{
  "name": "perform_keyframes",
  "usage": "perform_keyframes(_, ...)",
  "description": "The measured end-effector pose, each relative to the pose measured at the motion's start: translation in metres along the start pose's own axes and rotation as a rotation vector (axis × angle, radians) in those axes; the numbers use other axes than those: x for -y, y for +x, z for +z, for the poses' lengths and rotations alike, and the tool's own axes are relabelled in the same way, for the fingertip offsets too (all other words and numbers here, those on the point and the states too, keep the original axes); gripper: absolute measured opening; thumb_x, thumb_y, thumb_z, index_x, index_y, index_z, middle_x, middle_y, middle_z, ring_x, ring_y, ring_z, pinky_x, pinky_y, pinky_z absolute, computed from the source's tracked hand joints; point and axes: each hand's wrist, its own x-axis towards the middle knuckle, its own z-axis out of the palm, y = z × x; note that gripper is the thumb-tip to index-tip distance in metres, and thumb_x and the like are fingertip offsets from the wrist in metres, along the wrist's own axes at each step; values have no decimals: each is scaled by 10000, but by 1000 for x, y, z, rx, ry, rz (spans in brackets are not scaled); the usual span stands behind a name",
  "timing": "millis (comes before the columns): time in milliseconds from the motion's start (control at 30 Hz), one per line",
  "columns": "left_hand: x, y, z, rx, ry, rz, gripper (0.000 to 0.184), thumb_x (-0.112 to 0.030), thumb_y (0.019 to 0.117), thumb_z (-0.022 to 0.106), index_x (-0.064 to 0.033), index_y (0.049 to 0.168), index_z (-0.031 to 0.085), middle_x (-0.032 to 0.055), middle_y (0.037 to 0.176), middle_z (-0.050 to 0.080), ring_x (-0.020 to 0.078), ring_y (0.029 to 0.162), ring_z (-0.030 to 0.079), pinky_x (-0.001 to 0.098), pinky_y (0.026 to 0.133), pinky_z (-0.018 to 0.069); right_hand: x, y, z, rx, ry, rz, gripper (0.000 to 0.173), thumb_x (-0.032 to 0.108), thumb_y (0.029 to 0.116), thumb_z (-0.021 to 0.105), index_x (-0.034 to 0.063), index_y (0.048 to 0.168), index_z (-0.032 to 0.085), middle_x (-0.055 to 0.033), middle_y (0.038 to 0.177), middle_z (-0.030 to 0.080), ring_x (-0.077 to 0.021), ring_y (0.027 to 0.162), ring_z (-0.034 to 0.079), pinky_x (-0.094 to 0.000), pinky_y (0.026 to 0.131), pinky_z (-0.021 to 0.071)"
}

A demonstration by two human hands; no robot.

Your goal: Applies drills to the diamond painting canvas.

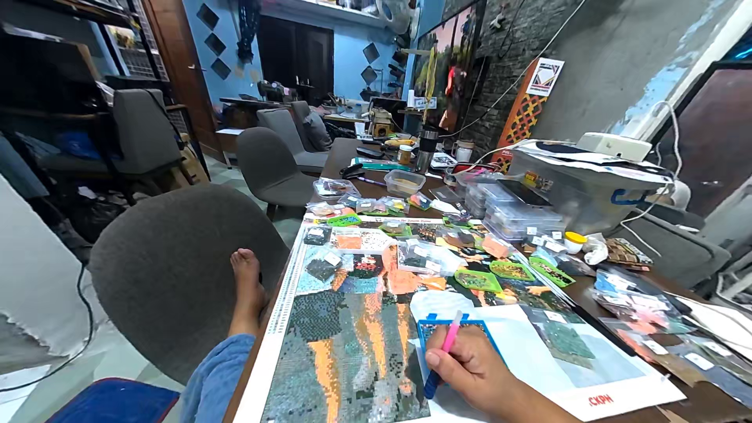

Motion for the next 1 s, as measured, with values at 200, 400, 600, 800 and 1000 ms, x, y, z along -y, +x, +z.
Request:
perform_keyframes(200,23,0,4,-183,-24,227,262,-19,1001,505,191,1033,660,295,1003,724,287,880,734,232,888,527,-2,-1,-1,-11,-2,-9,346,262,1095,491,-4,893,578,-50,656,540,16,568,525,-103,553,444)
perform_keyframes(400,52,-27,6,-444,181,180,254,-10,933,594,204,1068,616,341,1056,681,280,924,698,247,842,507,0,-3,-1,-16,-2,22,358,281,1096,487,-1,902,592,-45,655,557,24,573,541,-103,558,455)
perform_keyframes(600,40,-27,7,-504,71,134,240,-2,956,572,210,1064,608,348,1077,678,289,949,693,234,863,493,0,-4,0,-30,-1,31,351,295,1100,475,23,907,584,-18,681,566,50,582,534,-91,554,454)
perform_keyframes(800,-24,-4,-6,-173,-71,-101,236,42,1008,489,214,1061,641,308,1104,712,271,986,711,167,948,462,1,-3,-1,-30,12,34,345,292,1100,476,27,906,582,-5,682,565,63,599,542,-85,572,461)
perform_keyframes(1000,-19,-11,-5,15,47,-129,243,41,1006,493,199,1105,649,286,1125,718,258,1016,711,190,970,464,2,-2,-1,-25,11,33,344,287,1102,471,25,906,576,-5,678,554,65,597,532,-80,571,451)
